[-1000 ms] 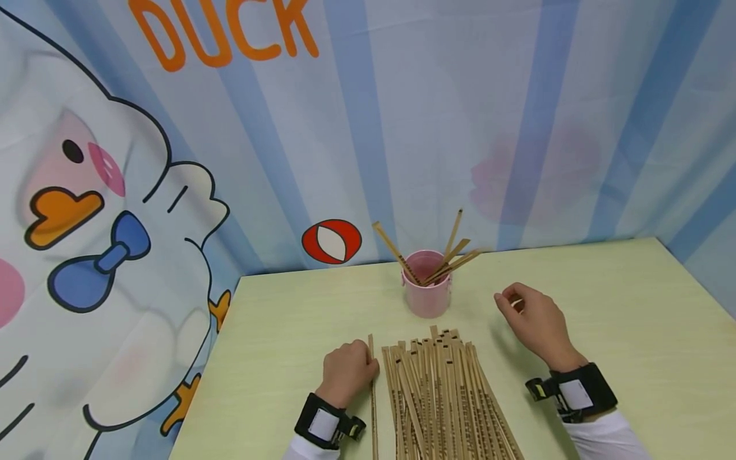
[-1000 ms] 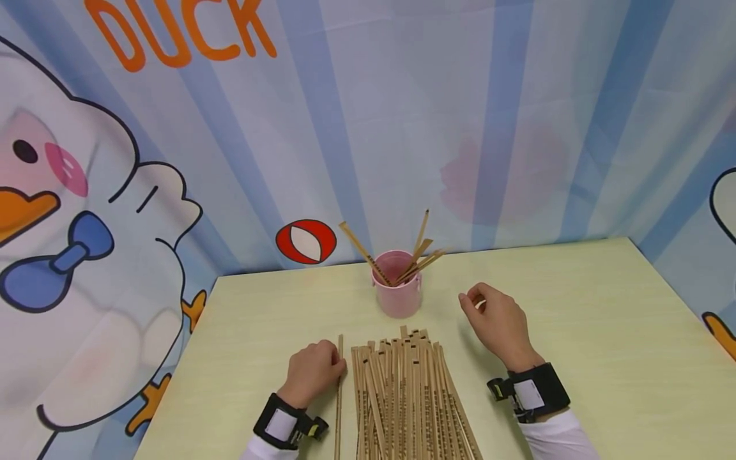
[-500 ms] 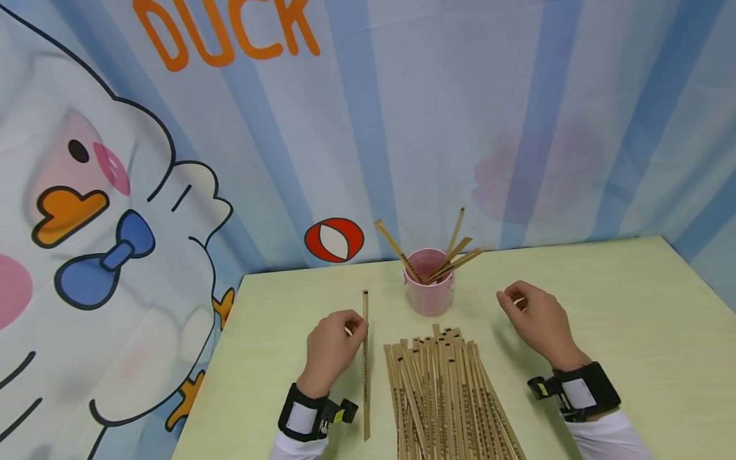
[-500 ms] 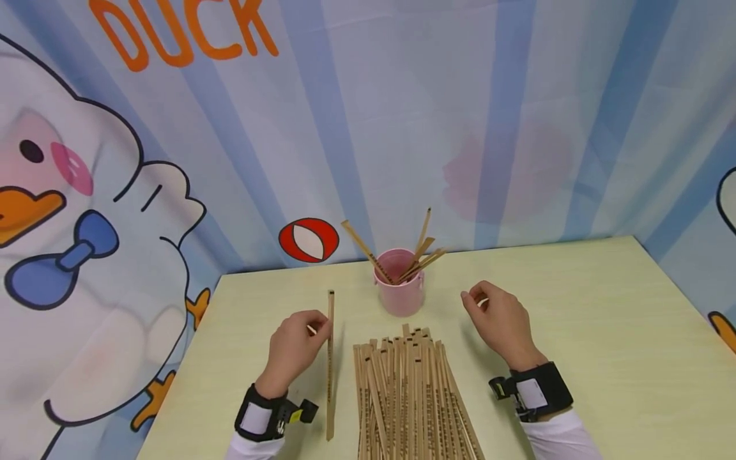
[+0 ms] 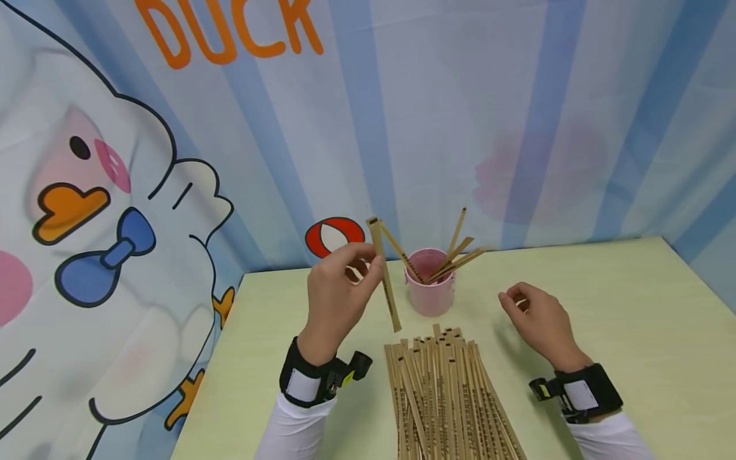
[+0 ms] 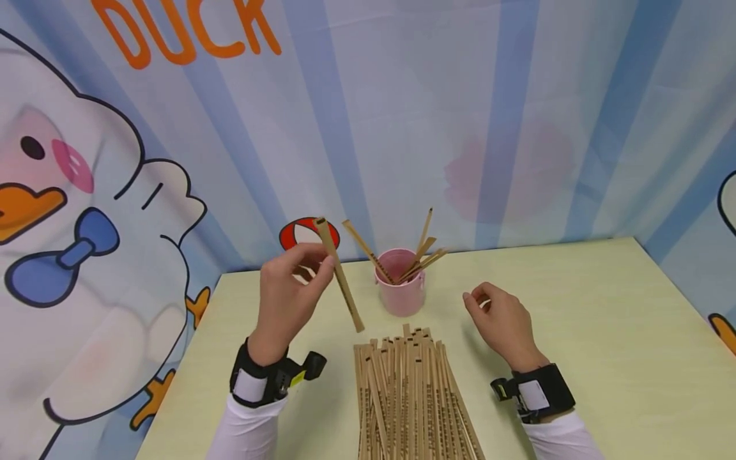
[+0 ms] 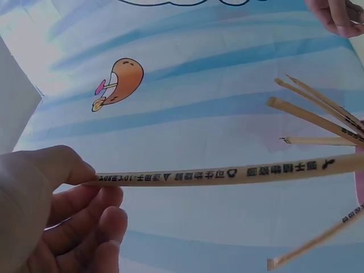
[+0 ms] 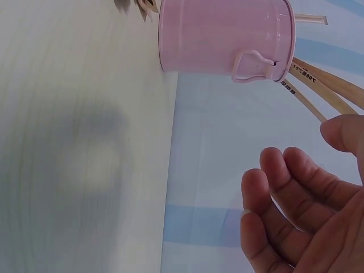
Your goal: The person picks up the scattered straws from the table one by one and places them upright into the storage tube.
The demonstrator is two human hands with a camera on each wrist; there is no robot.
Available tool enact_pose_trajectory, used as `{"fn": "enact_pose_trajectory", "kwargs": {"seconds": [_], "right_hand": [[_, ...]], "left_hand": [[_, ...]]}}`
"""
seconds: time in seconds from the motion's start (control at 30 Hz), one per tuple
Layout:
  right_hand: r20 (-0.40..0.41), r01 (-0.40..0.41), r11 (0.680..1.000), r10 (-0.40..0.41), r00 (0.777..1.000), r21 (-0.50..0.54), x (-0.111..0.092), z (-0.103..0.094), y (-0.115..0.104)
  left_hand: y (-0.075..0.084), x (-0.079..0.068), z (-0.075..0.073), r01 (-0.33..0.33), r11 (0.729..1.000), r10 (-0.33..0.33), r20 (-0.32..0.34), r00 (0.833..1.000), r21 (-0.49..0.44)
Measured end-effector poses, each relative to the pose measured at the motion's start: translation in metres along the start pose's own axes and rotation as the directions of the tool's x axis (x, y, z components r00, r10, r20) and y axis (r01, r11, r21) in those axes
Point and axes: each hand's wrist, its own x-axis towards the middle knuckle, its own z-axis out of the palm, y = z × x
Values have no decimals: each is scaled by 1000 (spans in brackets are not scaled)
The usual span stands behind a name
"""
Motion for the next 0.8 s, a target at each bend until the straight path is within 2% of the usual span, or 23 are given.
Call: {"fn": "enact_pose_trajectory", "kwargs": {"seconds": [0.2, 0.37, 0.53, 0.8], "right_hand": [[-2, -3, 1000, 3, 1000, 2, -1, 0, 3], [-11, 3, 1000, -3, 1000, 0, 0, 0, 5], [-6, -1, 1000, 1, 1000, 3, 0, 0, 5], [5, -7, 1000, 7, 1000, 8, 0, 1, 5]], "left_hand": [[4, 25, 13, -34, 999, 32, -57, 998, -19], [-2, 35, 27, -36, 998, 39, -63, 997, 48], [-15, 30, 45, 24, 994, -22, -17, 1000, 109], [-37, 10, 79, 94, 978, -109, 75, 991, 189]]}}
